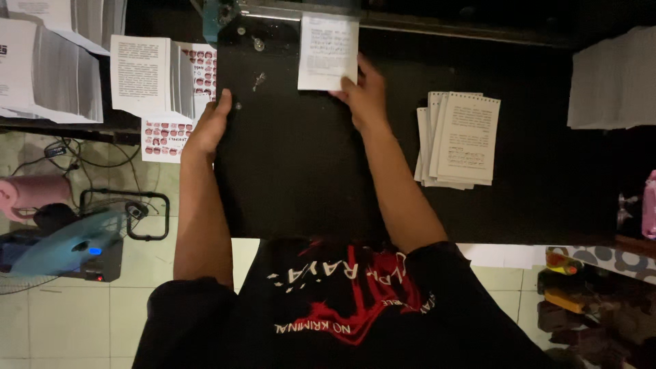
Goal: The person repeatedly picks up printed sheets from a stack on the left, folds each one in half by hand, and places the folded sheet onto a growing stack on the right. The process continues for the duration of the clip.
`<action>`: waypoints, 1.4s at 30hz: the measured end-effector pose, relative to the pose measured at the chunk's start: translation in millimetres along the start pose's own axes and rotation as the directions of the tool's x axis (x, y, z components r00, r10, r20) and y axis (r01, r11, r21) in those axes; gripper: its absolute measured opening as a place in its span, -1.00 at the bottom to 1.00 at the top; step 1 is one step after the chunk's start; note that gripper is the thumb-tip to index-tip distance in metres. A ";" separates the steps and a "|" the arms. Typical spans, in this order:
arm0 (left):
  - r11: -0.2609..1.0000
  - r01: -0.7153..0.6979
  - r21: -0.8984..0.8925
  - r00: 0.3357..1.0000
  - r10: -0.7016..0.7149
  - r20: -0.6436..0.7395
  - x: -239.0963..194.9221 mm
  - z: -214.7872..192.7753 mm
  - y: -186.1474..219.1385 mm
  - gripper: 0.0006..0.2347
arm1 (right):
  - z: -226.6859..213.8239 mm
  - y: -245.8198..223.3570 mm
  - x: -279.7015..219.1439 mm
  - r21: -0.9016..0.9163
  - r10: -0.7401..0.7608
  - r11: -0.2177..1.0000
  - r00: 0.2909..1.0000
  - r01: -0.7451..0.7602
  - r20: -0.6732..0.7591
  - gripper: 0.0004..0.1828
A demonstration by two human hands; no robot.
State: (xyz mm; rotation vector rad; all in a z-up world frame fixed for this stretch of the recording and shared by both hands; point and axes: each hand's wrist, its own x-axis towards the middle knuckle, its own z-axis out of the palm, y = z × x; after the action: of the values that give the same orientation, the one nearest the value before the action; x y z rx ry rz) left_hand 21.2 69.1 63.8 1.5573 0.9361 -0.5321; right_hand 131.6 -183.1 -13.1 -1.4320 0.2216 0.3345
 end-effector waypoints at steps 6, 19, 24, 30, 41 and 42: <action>0.990 -0.111 -0.081 0.994 0.112 0.012 67.0 -7.6 -34.3 -0.16 | 4.3 8.8 19.4 0.017 0.066 0.998 0.995 -0.065 -0.079 -0.30; 0.994 -0.097 -0.039 0.995 0.098 0.006 45.4 -4.7 -17.6 -0.23 | 2.9 11.3 17.2 0.068 0.020 0.998 0.996 -0.014 -0.091 -0.33; 0.996 0.002 -0.087 1.000 -0.001 0.014 28.7 -3.1 -10.0 -0.22 | 11.6 -17.8 -4.9 0.027 0.058 0.998 0.994 -0.056 -0.093 -0.31; 0.987 -0.128 0.094 0.991 0.131 -0.026 46.5 -6.8 -20.7 -0.22 | 0.7 19.9 24.3 0.059 0.026 0.998 0.996 -0.020 -0.091 -0.34; 0.990 -0.125 0.066 0.990 0.129 -0.057 31.9 -2.5 -16.0 -0.25 | 6.3 9.0 13.9 0.026 0.027 0.999 0.993 -0.024 -0.111 -0.31; 0.976 -0.205 0.078 0.974 0.212 -0.084 42.7 -2.2 -23.2 -0.28 | 2.1 21.6 24.7 0.057 0.010 0.998 0.992 -0.003 -0.122 -0.29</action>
State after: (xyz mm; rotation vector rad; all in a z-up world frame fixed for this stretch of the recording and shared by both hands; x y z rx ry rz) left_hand 26.7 82.5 17.4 1.7312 0.8173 -0.3493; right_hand 146.9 -176.5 -41.4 -1.3976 0.3327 0.2439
